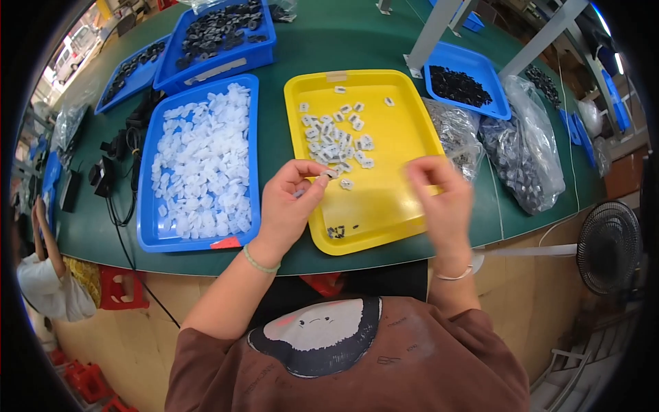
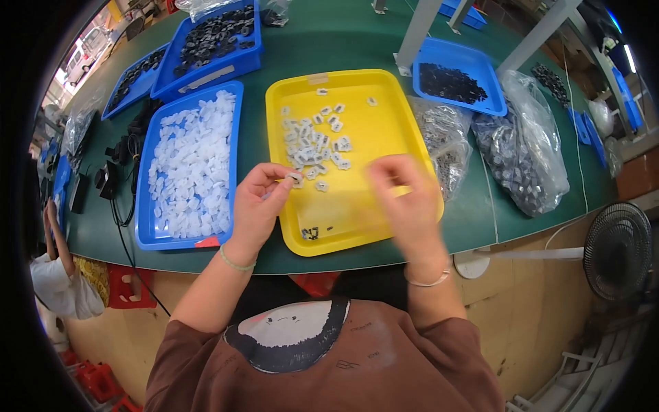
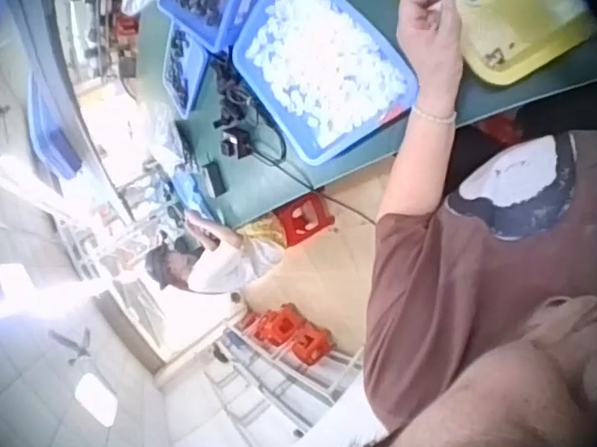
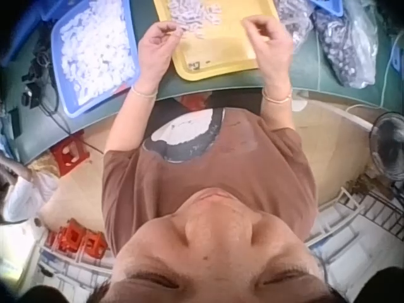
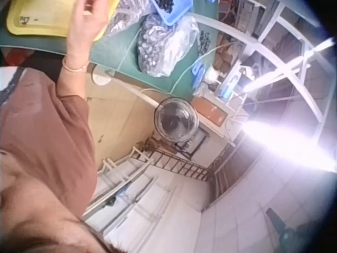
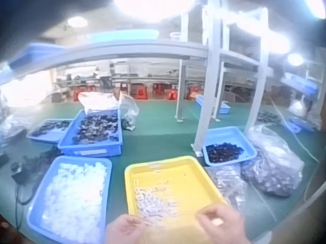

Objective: The person assembles small components by picking silicone pieces, plastic frames, and small black inserts from trays and fitting them together by hand.

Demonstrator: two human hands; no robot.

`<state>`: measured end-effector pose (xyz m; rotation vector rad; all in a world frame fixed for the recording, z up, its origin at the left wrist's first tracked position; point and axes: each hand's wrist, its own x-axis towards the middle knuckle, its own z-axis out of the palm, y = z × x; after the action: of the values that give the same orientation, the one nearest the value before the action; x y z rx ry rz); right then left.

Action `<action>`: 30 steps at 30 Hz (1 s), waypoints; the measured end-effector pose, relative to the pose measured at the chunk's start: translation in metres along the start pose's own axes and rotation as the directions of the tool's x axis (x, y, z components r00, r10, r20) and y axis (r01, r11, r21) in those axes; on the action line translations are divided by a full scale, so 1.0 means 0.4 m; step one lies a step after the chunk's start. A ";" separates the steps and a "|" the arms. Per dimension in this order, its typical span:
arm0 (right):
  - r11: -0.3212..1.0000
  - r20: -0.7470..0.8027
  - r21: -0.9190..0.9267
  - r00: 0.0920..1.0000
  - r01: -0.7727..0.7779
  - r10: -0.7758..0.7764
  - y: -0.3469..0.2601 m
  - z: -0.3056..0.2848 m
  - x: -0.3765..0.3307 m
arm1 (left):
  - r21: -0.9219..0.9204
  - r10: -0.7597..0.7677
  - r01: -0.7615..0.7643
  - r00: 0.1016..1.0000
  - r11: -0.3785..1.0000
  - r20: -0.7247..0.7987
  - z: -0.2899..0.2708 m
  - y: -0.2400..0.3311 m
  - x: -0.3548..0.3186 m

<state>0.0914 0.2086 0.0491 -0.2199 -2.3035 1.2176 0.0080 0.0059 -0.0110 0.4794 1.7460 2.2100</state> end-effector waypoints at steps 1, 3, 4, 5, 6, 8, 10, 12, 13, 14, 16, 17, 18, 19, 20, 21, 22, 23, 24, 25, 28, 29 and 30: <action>0.990 -0.111 -0.100 0.990 -0.096 0.084 0.031 -0.057 0.011 | -0.015 -0.011 0.011 1.000 1.000 -0.024 -0.004 0.000 -0.001; 0.886 -0.216 -0.432 0.973 -0.166 0.077 0.132 -0.177 0.020 | -0.042 -0.031 0.030 0.999 0.999 -0.037 0.009 0.003 0.011; 0.883 -0.223 -0.436 0.971 -0.175 0.083 0.177 -0.197 0.020 | -0.044 -0.036 0.034 0.999 0.998 -0.027 0.013 0.009 0.011; 0.869 -0.193 -0.483 0.981 -0.106 0.013 0.194 -0.198 0.031 | -0.069 -0.064 0.062 0.997 0.996 -0.034 0.014 0.020 0.010; 0.850 -0.159 -0.526 0.986 -0.037 -0.055 0.207 -0.200 0.038 | -0.094 -0.093 0.088 0.995 0.992 -0.041 0.013 0.024 0.011; 0.875 -0.124 -0.481 0.992 -0.055 -0.006 0.224 -0.189 0.041 | -0.088 -0.096 0.092 0.995 0.992 -0.036 0.007 0.022 0.008; 0.785 -0.092 -0.619 0.995 -0.022 -0.045 0.249 -0.172 0.043 | -0.109 -0.081 0.079 0.997 0.991 -0.012 0.000 0.017 0.006; 0.788 -0.089 -0.615 0.996 -0.030 -0.031 0.266 -0.172 0.047 | -0.123 -0.086 0.083 0.996 0.989 -0.019 0.001 0.014 0.007; 0.789 -0.087 -0.613 0.996 -0.042 -0.015 0.271 -0.174 0.050 | -0.138 -0.094 0.090 0.995 0.986 -0.024 0.002 0.014 0.007; 0.791 -0.084 -0.611 0.996 -0.039 -0.015 0.271 -0.173 0.050 | -0.136 -0.094 0.090 0.995 0.987 -0.029 0.002 0.015 0.006; 0.811 -0.075 -0.584 0.992 0.036 -0.098 0.263 -0.173 0.047 | -0.157 -0.095 0.089 0.995 0.984 -0.029 0.003 0.018 0.008; 0.814 -0.067 -0.579 0.993 0.042 -0.100 0.256 -0.177 0.046 | -0.155 -0.094 0.087 0.995 0.984 -0.039 0.002 0.018 0.008; 0.803 -0.087 -0.595 0.994 0.004 -0.070 0.247 -0.185 0.042 | -0.175 -0.109 0.102 0.994 0.979 -0.031 0.002 0.016 0.010; 0.791 -0.107 -0.610 0.993 -0.034 -0.040 0.236 -0.190 0.038 | -0.195 -0.123 0.117 0.992 0.974 -0.022 0.000 0.016 0.009; 0.793 -0.101 -0.609 0.994 -0.028 -0.043 0.228 -0.194 0.034 | -0.196 -0.122 0.114 0.992 0.974 -0.029 0.000 0.014 0.009; 0.827 -0.121 -0.561 0.992 -0.044 -0.029 0.219 -0.198 0.030 | -0.185 -0.112 0.106 0.993 0.977 -0.023 0.000 0.013 0.009; 0.858 -0.140 -0.510 0.990 -0.060 -0.014 0.209 -0.200 0.029 | -0.175 -0.101 0.097 0.995 0.980 -0.016 -0.002 0.013 0.009; 0.850 -0.144 -0.525 0.988 -0.034 -0.050 0.195 -0.200 0.028 | -0.177 -0.103 0.098 0.995 0.979 -0.018 -0.003 0.014 0.009; 0.849 -0.142 -0.527 0.989 -0.033 -0.049 0.194 -0.203 0.030 | -0.193 -0.110 0.106 0.994 0.976 -0.014 -0.003 0.016 0.010; 0.845 -0.137 -0.534 0.988 -0.009 -0.076 0.195 -0.206 0.034 | -0.208 -0.118 0.113 0.993 0.971 -0.011 -0.003 0.018 0.009; 0.950 -0.133 -0.309 0.991 -0.043 0.002 0.163 -0.192 0.032 | -0.165 -0.111 0.105 0.994 0.981 -0.027 -0.001 0.024 0.006; 0.992 -0.107 -0.058 0.989 -0.113 0.106 0.139 -0.178 0.026 | -0.163 -0.109 0.102 0.993 0.981 -0.034 0.000 0.024 0.008; 0.992 -0.099 -0.053 0.989 -0.113 0.108 0.105 -0.152 0.017 | -0.168 -0.110 0.104 0.994 0.980 -0.023 0.000 0.024 0.008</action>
<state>0.1129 0.2796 0.0457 -0.4229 -2.2713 1.1679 0.0050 0.0052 -0.0014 0.3056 1.5460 2.2739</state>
